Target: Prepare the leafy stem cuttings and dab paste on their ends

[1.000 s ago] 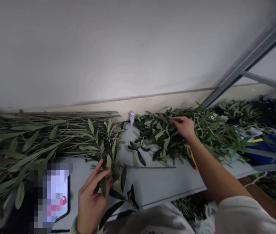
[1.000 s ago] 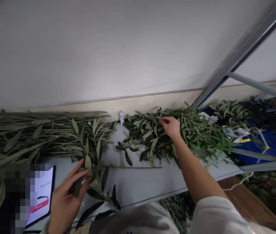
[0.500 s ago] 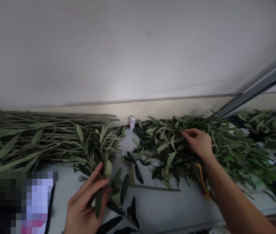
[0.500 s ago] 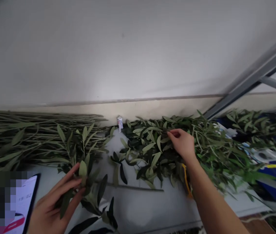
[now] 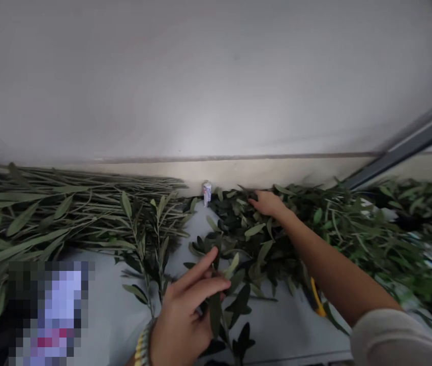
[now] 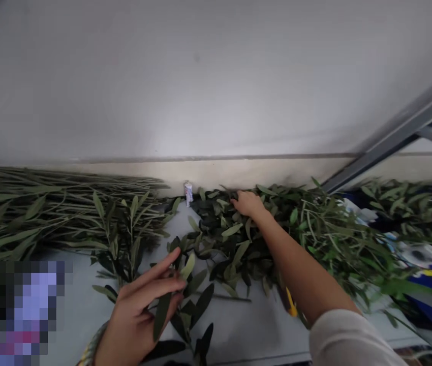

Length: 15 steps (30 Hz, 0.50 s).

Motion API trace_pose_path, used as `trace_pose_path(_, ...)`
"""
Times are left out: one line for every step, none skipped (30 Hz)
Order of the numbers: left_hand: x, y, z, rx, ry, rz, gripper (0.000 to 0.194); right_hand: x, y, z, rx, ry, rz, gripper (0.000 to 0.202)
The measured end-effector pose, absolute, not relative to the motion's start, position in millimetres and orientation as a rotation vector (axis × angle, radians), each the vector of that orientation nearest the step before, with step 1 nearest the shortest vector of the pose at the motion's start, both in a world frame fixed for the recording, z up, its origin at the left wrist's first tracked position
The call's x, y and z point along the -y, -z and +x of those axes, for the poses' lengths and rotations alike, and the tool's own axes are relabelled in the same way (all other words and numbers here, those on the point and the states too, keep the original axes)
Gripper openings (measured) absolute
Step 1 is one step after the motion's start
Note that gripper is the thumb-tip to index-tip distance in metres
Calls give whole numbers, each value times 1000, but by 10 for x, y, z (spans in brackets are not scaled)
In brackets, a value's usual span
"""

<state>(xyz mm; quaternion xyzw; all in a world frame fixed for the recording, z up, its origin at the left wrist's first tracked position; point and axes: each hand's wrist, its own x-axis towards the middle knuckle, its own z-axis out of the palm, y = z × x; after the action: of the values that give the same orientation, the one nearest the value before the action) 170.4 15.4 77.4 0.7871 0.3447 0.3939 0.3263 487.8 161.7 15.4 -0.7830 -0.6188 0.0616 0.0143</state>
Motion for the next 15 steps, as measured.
trace_pose_path(-207, -779, 1775, -869, -1034, 2060, 30, -1587, -151, 4933, 1929, -196, -2412, 33)
trace_pose_path(-276, -774, 1857, -834, -1036, 2057, 30, -1533, -168, 4994, 1927, -174, -2381, 31)
trace_pose_path(-360, -761, 1949, -803, -1044, 2053, 30, -1462, -205, 5061, 1917, -145, -2358, 32)
trace_pose_path(-453, -743, 2050, -771, -1052, 2051, 30, -1381, -259, 5133, 1901, -112, -2335, 35)
trace_pose_path(-551, -723, 2156, -744, -1062, 2050, 31, -1297, -327, 5208, 1877, -72, -2313, 39)
trace_pose_path(-647, -703, 2265, -727, -1071, 2041, 32, -1217, -403, 5287, 1841, -27, -2306, 42)
trace_pose_path(-737, -687, 2372, -708, -1077, 2022, 32, -1146, -480, 5369, 1791, 21, -2320, 43)
trace_pose_path(-816, -675, 2472, -692, -1081, 2000, 32, -1086, -553, 5451, 1731, 67, -2349, 42)
trace_pose_path(-881, -667, 2561, -683, -1083, 1973, 31, -1042, -615, 5530, 1671, 105, -2391, 40)
trace_pose_path(-932, -662, 2635, -676, -1085, 1946, 31, -1013, -665, 5601, 1620, 130, -2438, 38)
trace_pose_path(-967, -661, 2692, -670, -1087, 1920, 30, -999, -700, 5660, 1583, 141, -2484, 36)
trace_pose_path(-990, -663, 2731, -666, -1089, 1897, 30, -998, -720, 5702, 1567, 137, -2514, 36)
trace_pose_path(-1002, -665, 2752, -661, -1092, 1878, 30, -1006, -729, 5724, 1565, 126, -2528, 36)
trace_pose_path(-1007, -668, 2756, -653, -1095, 1863, 30, -1019, -730, 5722, 1568, 112, -2534, 35)
trace_pose_path(-1007, -671, 2747, -645, -1101, 1853, 30, -1032, -728, 5695, 1573, 102, -2533, 35)
